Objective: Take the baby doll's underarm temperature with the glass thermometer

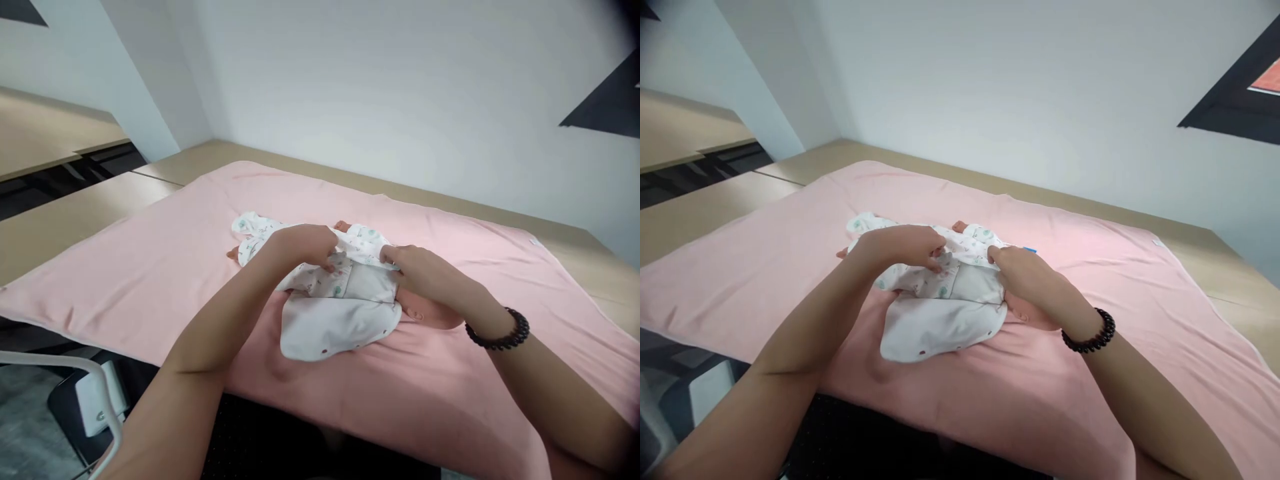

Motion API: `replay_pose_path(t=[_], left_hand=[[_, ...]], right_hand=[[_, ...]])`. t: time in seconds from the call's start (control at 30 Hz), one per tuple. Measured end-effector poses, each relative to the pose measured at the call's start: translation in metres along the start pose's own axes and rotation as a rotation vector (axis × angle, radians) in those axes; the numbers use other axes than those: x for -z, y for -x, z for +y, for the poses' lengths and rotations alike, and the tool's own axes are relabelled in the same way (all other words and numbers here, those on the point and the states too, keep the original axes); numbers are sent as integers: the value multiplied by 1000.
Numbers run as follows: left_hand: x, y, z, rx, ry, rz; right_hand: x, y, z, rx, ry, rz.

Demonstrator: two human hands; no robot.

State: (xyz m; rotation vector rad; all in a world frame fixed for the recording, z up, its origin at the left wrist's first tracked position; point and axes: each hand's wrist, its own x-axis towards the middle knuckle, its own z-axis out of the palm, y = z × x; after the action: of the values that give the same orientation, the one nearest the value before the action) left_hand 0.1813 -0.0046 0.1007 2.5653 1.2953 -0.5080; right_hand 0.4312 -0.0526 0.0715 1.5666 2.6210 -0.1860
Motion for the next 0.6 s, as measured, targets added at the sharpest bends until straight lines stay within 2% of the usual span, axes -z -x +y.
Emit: replay_pose_path(t=[0.13,0.23,0.43,0.6], left_hand=[[2,-1,-6,36,10,-11],[2,-2,-6,13,21,-4],[0,-6,-1,38,-33,44],[4,0,-13,55,-77,136]], right_hand=[[11,1,-3,33,50,28],[22,-3,-3,-14,33,69],[38,-13,18,-51,-87,119],[42,-16,34,-13,-166,155]])
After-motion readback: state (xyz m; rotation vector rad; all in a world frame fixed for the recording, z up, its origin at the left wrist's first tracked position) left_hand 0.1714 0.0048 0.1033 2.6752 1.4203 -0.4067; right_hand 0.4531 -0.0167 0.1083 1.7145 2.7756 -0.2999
